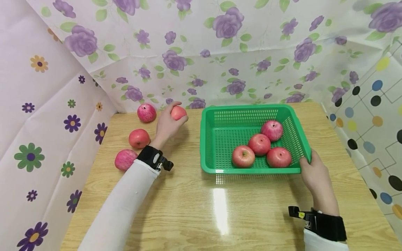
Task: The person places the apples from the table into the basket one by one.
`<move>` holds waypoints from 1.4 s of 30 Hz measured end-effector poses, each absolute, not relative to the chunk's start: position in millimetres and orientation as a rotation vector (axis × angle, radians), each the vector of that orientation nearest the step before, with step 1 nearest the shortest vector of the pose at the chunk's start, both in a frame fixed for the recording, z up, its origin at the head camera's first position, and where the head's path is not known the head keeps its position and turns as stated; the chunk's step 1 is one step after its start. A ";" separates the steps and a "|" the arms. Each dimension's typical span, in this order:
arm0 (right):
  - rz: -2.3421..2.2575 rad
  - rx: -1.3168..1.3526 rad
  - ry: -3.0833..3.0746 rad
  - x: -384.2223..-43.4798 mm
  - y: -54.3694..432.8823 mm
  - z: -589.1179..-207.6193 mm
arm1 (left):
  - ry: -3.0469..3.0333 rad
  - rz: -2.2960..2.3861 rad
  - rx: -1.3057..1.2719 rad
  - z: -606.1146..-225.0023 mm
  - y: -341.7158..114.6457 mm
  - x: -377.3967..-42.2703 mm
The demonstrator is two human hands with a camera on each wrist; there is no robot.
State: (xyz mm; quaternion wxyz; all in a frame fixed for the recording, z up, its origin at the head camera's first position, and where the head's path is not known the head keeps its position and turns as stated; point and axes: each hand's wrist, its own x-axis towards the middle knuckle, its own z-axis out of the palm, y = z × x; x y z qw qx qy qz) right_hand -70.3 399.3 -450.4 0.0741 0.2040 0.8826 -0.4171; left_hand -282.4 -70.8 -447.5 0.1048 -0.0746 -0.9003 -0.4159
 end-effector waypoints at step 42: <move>-1.261 0.600 2.657 -71.7 401.4 -454.3 | -2.785 -0.994 -1.065 -366.6 58.5 -246.1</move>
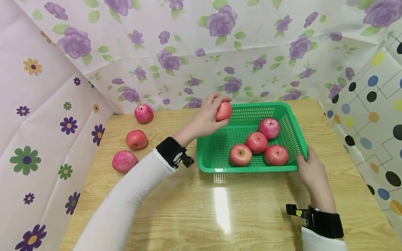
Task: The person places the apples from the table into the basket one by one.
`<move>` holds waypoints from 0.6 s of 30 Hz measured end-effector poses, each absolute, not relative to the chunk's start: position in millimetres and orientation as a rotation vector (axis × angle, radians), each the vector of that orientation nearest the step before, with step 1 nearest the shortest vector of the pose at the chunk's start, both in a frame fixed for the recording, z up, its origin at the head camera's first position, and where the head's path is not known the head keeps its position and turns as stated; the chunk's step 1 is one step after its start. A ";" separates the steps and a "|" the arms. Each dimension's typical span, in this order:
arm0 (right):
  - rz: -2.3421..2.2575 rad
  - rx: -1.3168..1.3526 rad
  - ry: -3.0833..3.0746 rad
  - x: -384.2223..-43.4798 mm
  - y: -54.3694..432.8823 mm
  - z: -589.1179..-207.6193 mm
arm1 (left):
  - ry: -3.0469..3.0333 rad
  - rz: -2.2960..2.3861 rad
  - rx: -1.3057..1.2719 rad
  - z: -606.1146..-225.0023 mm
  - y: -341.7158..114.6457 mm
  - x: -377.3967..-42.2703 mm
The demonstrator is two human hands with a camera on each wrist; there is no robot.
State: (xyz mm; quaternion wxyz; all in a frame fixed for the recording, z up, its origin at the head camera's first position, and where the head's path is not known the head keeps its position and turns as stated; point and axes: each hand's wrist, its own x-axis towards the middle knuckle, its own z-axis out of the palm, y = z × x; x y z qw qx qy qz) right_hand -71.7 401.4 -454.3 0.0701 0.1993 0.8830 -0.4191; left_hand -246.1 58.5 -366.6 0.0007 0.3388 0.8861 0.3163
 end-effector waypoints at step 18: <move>-1.275 0.602 2.662 -72.0 400.7 -453.8 | 2.710 0.261 1.009 -365.7 112.5 -236.3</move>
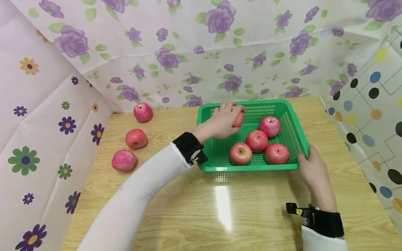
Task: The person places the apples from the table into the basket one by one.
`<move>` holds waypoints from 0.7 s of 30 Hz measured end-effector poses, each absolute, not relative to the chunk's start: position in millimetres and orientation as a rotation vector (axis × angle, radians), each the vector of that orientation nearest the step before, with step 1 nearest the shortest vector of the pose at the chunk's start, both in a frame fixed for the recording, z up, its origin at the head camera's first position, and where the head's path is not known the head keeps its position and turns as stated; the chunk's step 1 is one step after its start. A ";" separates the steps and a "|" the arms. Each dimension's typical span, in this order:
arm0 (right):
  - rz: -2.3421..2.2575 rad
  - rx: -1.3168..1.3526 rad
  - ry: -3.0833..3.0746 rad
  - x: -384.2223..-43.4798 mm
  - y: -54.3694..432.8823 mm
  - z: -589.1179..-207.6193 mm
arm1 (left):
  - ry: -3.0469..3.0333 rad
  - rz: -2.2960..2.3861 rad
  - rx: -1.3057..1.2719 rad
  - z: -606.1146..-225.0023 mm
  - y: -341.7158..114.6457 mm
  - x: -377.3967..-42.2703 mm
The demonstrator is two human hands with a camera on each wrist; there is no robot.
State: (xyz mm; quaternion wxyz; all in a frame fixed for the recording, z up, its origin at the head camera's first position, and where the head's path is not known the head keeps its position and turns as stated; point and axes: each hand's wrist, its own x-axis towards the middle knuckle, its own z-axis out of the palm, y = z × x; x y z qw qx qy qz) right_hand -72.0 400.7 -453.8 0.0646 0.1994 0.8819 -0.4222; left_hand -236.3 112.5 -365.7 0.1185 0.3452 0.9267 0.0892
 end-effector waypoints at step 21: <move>-1.269 0.621 2.642 -73.1 401.5 -453.5 | 2.685 0.157 0.897 -384.9 154.6 -250.6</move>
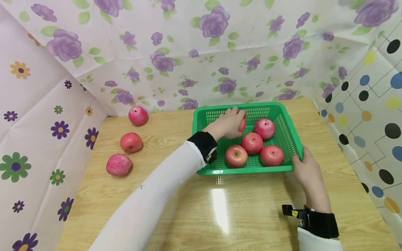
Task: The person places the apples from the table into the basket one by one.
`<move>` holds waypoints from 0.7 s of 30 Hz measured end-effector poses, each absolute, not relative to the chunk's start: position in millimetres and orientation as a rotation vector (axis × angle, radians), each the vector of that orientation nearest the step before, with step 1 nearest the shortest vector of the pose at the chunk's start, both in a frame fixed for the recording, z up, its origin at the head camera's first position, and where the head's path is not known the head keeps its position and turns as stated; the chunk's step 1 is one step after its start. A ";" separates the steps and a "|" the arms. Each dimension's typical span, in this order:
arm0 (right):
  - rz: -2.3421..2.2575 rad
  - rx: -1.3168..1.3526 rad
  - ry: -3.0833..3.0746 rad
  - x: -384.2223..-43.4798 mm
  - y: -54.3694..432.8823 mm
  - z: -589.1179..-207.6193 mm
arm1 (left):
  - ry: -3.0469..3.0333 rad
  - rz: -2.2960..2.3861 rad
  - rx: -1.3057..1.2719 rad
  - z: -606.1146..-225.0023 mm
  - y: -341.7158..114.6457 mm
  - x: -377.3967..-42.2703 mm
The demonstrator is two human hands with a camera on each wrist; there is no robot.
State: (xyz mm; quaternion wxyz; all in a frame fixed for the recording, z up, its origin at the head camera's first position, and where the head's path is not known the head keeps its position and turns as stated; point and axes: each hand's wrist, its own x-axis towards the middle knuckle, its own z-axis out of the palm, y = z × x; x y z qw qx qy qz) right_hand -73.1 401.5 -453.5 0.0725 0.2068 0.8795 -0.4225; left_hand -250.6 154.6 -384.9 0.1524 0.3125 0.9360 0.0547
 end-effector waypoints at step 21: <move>-1.292 0.634 2.612 -73.4 402.2 -454.1 | 2.638 -0.091 1.040 -419.4 162.2 -260.6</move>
